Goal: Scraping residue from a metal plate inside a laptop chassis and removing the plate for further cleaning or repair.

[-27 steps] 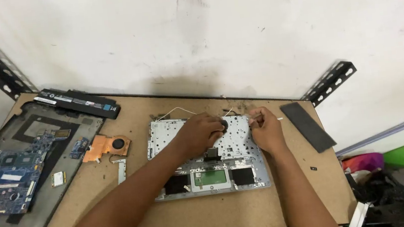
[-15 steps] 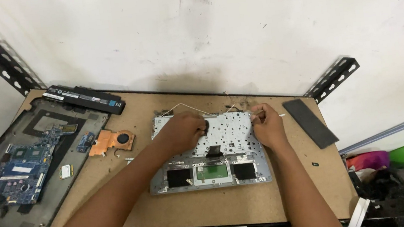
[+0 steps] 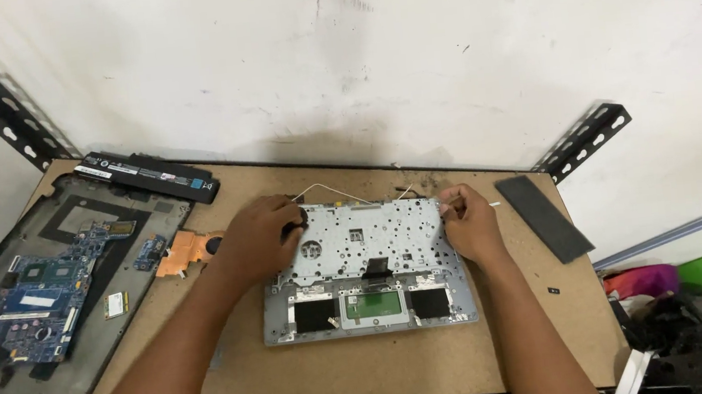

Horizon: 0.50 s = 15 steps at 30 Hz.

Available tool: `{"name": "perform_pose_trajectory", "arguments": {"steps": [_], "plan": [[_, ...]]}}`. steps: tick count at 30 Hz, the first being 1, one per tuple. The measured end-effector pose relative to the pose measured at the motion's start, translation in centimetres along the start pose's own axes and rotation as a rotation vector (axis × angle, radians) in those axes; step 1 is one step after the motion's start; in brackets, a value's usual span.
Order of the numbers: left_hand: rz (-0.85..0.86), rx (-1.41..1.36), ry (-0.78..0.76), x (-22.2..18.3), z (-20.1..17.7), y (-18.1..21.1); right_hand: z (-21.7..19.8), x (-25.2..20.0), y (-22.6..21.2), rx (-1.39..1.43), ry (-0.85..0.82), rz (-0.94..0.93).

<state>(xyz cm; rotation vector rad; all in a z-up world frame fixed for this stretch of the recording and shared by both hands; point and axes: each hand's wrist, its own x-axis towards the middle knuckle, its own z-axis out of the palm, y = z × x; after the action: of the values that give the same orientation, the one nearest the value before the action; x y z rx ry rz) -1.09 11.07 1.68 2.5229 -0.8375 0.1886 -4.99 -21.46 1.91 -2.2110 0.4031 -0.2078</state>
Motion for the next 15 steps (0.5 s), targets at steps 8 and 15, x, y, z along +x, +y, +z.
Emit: {"name": "perform_pose_trajectory", "arguments": {"steps": [8,15], "plan": [[0.040,-0.016,0.050,-0.5,0.3,0.2,0.0,-0.3,0.3,-0.012,-0.002,-0.006],[0.034,-0.126,0.115,-0.9,0.5,-0.2,0.0,-0.2,0.3,-0.056,-0.008,-0.013]]}}
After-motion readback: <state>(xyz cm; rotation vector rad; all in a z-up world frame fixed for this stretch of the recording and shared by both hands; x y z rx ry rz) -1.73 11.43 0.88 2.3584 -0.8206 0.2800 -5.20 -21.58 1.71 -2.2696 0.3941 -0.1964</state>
